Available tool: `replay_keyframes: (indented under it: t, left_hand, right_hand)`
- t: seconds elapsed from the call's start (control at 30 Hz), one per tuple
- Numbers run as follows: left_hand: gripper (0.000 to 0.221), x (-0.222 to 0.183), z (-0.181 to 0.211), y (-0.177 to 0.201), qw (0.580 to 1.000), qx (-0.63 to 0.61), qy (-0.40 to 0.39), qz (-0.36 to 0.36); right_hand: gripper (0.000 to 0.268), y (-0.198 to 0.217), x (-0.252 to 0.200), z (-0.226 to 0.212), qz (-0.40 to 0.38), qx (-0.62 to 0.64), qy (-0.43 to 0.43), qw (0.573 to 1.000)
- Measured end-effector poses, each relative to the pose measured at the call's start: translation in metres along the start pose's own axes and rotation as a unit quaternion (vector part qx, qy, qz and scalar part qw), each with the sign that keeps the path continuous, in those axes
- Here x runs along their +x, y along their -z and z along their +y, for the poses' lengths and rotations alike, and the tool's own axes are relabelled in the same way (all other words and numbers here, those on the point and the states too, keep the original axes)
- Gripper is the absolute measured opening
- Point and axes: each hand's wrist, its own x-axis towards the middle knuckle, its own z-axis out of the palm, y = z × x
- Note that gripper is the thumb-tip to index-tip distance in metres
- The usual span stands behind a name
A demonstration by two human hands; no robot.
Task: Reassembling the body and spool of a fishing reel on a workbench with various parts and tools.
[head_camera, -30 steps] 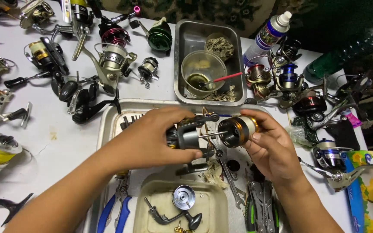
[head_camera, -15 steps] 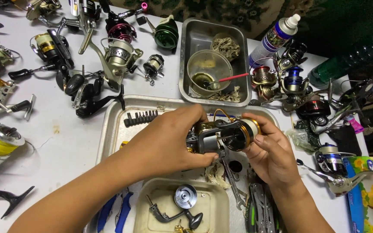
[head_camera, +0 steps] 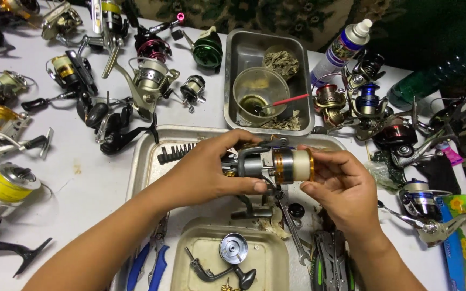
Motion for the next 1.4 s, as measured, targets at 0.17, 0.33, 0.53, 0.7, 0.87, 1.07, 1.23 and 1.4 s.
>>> replay_keyframes:
  t: [0.17, 0.33, 0.53, 0.7, 0.87, 1.07, 1.23, 1.4]
  left_hand:
    - [0.087, 0.002, -0.004, 0.001, 0.995, -0.095, 0.039, -0.019]
    - [0.091, 0.006, -0.016, -0.001, 0.993, -0.115, 0.011, -0.009]
    - [0.088, 0.011, -0.033, -0.002, 0.992, -0.120, -0.027, 0.006]
    - [0.071, 0.013, -0.039, -0.005, 0.993, -0.102, -0.043, 0.041]
    - [0.064, 0.019, -0.055, -0.006, 0.989, -0.095, -0.102, 0.053]
    - [0.062, 0.025, -0.072, -0.006, 0.980, -0.058, -0.179, 0.066]
    - [0.073, 0.022, -0.065, -0.005, 0.981, -0.058, -0.178, 0.057]
    - [0.077, 0.024, -0.074, -0.005, 0.970, -0.076, -0.224, 0.051]
  right_hand:
    - [0.034, -0.002, 0.008, -0.012, -0.062, -0.080, 0.089, 0.991]
    - [0.029, -0.013, 0.021, -0.040, -0.106, -0.217, 0.160, 0.957]
    - [0.037, -0.028, 0.023, -0.045, -0.062, -0.326, 0.242, 0.912]
    - [0.029, -0.031, 0.020, -0.035, -0.032, -0.320, 0.229, 0.919]
    - [0.028, -0.024, 0.021, -0.027, -0.074, -0.313, 0.218, 0.922]
    - [0.024, -0.021, 0.021, -0.013, -0.079, -0.341, 0.238, 0.906]
    - [0.026, -0.022, 0.023, -0.011, -0.069, -0.333, 0.260, 0.904]
    - [0.023, -0.016, 0.027, -0.004, -0.140, -0.267, 0.268, 0.915]
